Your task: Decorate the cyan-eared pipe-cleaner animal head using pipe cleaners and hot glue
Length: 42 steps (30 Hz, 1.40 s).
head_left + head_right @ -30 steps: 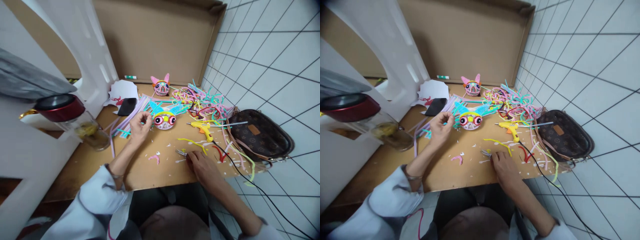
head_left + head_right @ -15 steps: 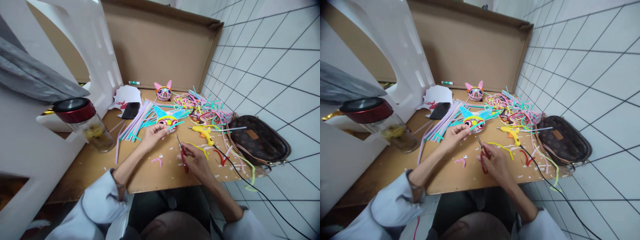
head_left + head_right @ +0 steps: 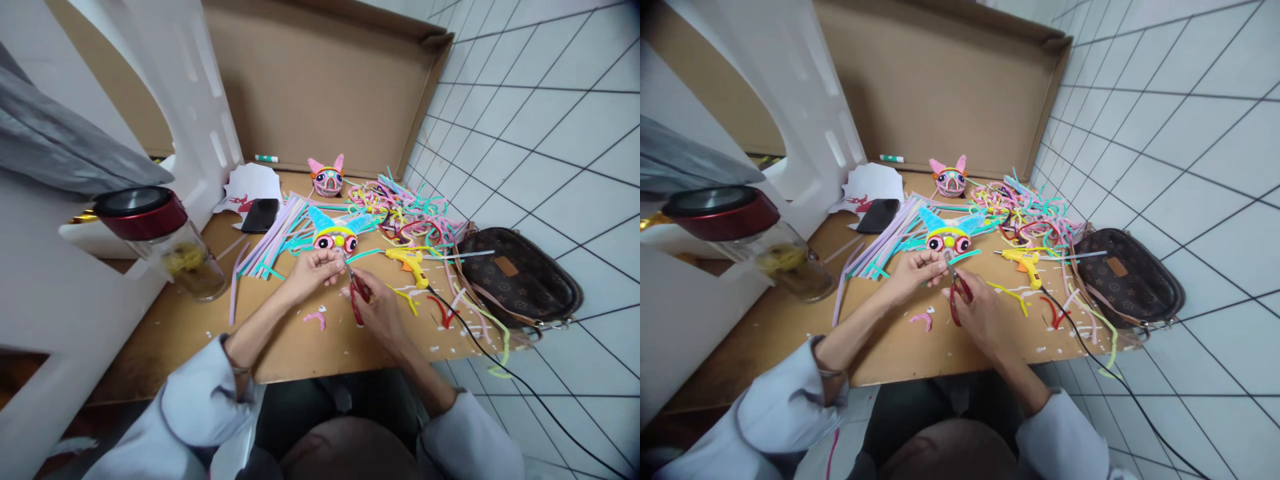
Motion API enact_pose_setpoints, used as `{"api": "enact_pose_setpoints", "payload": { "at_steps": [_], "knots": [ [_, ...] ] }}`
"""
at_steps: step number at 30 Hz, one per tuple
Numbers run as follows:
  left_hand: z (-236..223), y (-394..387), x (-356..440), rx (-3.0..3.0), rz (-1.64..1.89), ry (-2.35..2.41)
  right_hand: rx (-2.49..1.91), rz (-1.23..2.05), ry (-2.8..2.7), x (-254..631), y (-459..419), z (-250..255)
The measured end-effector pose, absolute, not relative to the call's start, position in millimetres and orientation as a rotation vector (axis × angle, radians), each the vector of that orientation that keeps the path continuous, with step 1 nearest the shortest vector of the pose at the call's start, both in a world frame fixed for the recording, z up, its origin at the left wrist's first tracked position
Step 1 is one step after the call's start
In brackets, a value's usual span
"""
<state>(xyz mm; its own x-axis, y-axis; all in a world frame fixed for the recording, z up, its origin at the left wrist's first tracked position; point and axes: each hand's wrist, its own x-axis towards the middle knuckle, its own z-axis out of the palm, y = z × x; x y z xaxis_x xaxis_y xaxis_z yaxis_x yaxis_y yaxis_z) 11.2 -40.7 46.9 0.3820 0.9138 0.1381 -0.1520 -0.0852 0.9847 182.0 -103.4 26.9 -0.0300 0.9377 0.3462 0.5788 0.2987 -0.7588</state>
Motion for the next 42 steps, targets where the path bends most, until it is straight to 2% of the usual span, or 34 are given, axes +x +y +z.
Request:
{"api": "enact_pose_setpoints", "payload": {
  "at_steps": [9,22,25,29,34,38,42],
  "knots": [
    [51,-42,11,1.326,1.024,0.854,-1.355,0.634,-1.708,187,-101,25],
    [51,-41,9,1.352,0.997,0.853,-1.402,0.531,-1.759,184,-102,27],
    [53,-40,6,1.375,1.147,0.905,-1.441,0.549,-1.787,185,-102,26],
    [53,-40,1,1.718,1.357,1.033,-1.498,0.511,-1.972,181,-106,36],
    [52,-38,-3,2.319,1.153,1.076,-1.585,0.366,-2.192,169,-111,50],
    [51,-37,-7,2.432,1.007,1.039,-1.580,0.312,-2.276,164,-110,47],
    [53,-37,-9,2.414,1.027,0.954,-1.528,0.304,-2.307,166,-107,43]
  ]
}}
